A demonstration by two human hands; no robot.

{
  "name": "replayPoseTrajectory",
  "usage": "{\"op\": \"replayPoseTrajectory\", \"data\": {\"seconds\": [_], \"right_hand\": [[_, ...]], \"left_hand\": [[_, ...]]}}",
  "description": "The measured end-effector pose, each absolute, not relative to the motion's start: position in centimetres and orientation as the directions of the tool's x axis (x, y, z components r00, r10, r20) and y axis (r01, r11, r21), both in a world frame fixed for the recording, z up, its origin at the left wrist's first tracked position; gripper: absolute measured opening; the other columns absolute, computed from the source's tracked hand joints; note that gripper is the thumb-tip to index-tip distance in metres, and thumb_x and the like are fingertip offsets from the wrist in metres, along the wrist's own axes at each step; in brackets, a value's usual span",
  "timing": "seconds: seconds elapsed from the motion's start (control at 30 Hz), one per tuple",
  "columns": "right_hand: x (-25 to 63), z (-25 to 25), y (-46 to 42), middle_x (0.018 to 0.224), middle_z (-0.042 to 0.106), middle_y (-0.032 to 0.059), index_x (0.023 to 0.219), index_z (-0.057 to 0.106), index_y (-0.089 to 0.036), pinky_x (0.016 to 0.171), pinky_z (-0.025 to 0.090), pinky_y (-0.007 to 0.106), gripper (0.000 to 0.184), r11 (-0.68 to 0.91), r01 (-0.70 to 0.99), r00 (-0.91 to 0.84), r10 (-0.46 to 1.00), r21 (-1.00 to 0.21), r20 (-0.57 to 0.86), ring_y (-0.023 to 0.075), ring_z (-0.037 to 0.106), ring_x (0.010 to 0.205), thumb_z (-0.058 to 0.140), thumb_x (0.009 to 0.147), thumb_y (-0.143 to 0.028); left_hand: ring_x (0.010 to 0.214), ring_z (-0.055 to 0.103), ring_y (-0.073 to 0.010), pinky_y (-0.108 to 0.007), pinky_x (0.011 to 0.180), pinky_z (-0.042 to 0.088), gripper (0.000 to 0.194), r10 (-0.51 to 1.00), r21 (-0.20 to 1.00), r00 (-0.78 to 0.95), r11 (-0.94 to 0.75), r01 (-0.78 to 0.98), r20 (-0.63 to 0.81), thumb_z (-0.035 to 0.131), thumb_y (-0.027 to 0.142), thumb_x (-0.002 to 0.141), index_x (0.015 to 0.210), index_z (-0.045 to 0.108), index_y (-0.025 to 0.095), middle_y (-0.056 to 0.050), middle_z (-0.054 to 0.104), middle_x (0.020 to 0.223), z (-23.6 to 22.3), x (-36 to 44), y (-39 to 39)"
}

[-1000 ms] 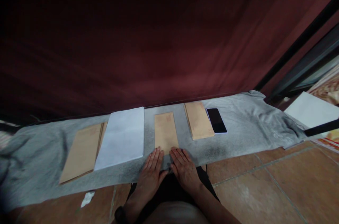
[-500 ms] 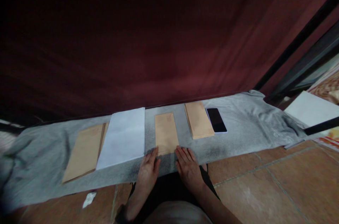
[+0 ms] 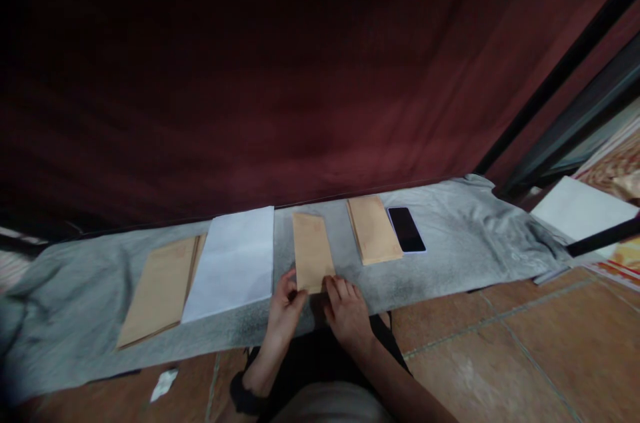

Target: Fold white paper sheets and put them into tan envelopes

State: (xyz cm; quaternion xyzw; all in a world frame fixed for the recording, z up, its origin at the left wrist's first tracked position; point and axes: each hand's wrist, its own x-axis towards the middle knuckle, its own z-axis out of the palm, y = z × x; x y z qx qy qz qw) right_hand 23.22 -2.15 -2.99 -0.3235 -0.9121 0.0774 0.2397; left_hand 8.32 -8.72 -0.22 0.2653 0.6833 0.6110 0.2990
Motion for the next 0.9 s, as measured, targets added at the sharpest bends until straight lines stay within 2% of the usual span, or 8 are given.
{"op": "replayPoseTrajectory", "data": {"seconds": [0.1, 0.17, 0.27, 0.33, 0.4, 0.5, 0.7, 0.9], "right_hand": [[22.4, -2.2, -1.6, 0.107, 0.071, 0.0109, 0.13, 0.061, -0.024, 0.075, 0.056, 0.034, 0.037, 0.733, 0.556, -0.629, 0.679, -0.391, 0.378, 0.0236, 0.068, 0.089, 0.046, 0.097, -0.02], [22.2, -1.6, -1.1, 0.1, 0.071, 0.0095, 0.12, 0.067, -0.024, 0.069, 0.054, 0.031, 0.032, 0.651, 0.516, -0.563, 0.748, -0.557, 0.352, 0.0213, 0.068, 0.082, 0.044, 0.098, -0.022], [21.9, -1.2, -0.5, 0.085, 0.07, 0.0075, 0.095, 0.072, -0.021, 0.065, 0.055, 0.031, 0.029, 0.332, 0.335, -0.404, 0.896, -0.882, 0.184, 0.0203, 0.067, 0.072, 0.047, 0.098, -0.035], [21.7, -1.1, -0.3, 0.073, 0.068, 0.0049, 0.082, 0.071, -0.02, 0.064, 0.057, 0.033, 0.034, 0.015, 0.109, -0.342, 0.94, -0.994, -0.023, 0.0203, 0.066, 0.067, 0.058, 0.091, -0.05], [21.4, -1.2, -0.5, 0.067, 0.067, 0.0029, 0.076, 0.07, -0.019, 0.065, 0.058, 0.035, 0.041, -0.259, -0.097, -0.35, 0.913, -0.961, -0.21, 0.0201, 0.065, 0.064, 0.073, 0.075, -0.06], [21.0, -1.5, -1.2, 0.062, 0.066, 0.0016, 0.065, 0.066, -0.018, 0.064, 0.058, 0.034, 0.047, -0.462, -0.246, -0.368, 0.858, -0.852, -0.359, 0.0179, 0.064, 0.06, 0.087, 0.055, -0.059], [20.8, -1.9, -2.0, 0.072, 0.072, 0.0037, 0.071, 0.07, -0.017, 0.064, 0.058, 0.031, 0.045, -0.54, -0.326, -0.378, 0.827, -0.776, -0.416, 0.017, 0.067, 0.062, 0.092, 0.053, -0.051], [21.5, -2.3, -1.9, 0.073, 0.073, 0.0056, 0.07, 0.069, -0.017, 0.075, 0.06, 0.036, 0.045, -0.624, -0.282, -0.472, 0.752, -0.729, -0.461, 0.0205, 0.072, 0.07, 0.091, 0.056, -0.054]], "left_hand": [[0.068, 0.059, -0.0141, -0.027, 0.068, 0.048, 0.048, 0.772, 1.0, -0.636, 0.019, -0.005, -0.018, 0.067, 0.027, 0.079, 0.124, 0.055, 0.02, 0.005, 0.058, 0.071, 1.9, 9.9, -8.2], [0.076, 0.062, -0.0152, -0.028, 0.075, 0.05, 0.05, 0.797, 1.0, -0.603, -0.017, -0.001, 0.013, 0.069, 0.034, 0.082, 0.128, 0.055, 0.021, 0.001, 0.063, 0.081, 2.8, 10.5, -8.0], [0.099, 0.064, -0.0202, -0.032, 0.084, 0.051, 0.048, 0.776, 0.998, -0.63, 0.01, 0.065, 0.033, 0.069, 0.044, 0.084, 0.125, 0.059, 0.023, -0.006, 0.066, 0.107, 2.7, 10.7, -7.9], [0.104, 0.064, -0.0226, -0.033, 0.083, 0.052, 0.048, 0.733, 0.996, -0.68, 0.067, 0.065, -0.005, 0.069, 0.048, 0.083, 0.123, 0.061, 0.023, -0.008, 0.066, 0.111, 1.7, 10.4, -8.0], [0.094, 0.067, -0.0226, -0.033, 0.076, 0.054, 0.053, 0.726, 0.993, -0.68, 0.119, -0.025, -0.105, 0.07, 0.05, 0.081, 0.124, 0.059, 0.021, -0.007, 0.068, 0.101, 0.4, 10.2, -8.0], [0.073, 0.068, -0.0194, -0.031, 0.066, 0.054, 0.063, 0.763, 0.972, -0.603, 0.15, -0.183, -0.231, 0.072, 0.047, 0.079, 0.13, 0.052, 0.017, -0.003, 0.069, 0.083, -1.1, 10.2, -7.9], [0.058, 0.063, -0.0153, -0.026, 0.056, 0.049, 0.077, 0.767, 0.946, -0.573, 0.142, -0.29, -0.291, 0.077, 0.037, 0.071, 0.137, 0.044, 0.016, 0.003, 0.068, 0.07, -2.1, 10.7, -7.6], [0.059, 0.062, -0.0156, -0.026, 0.057, 0.048, 0.075, 0.757, 0.961, -0.596, 0.165, -0.221, -0.268, 0.076, 0.034, 0.07, 0.137, 0.048, 0.015, 0.003, 0.066, 0.068, -2.7, 9.7, -7.5]]}}
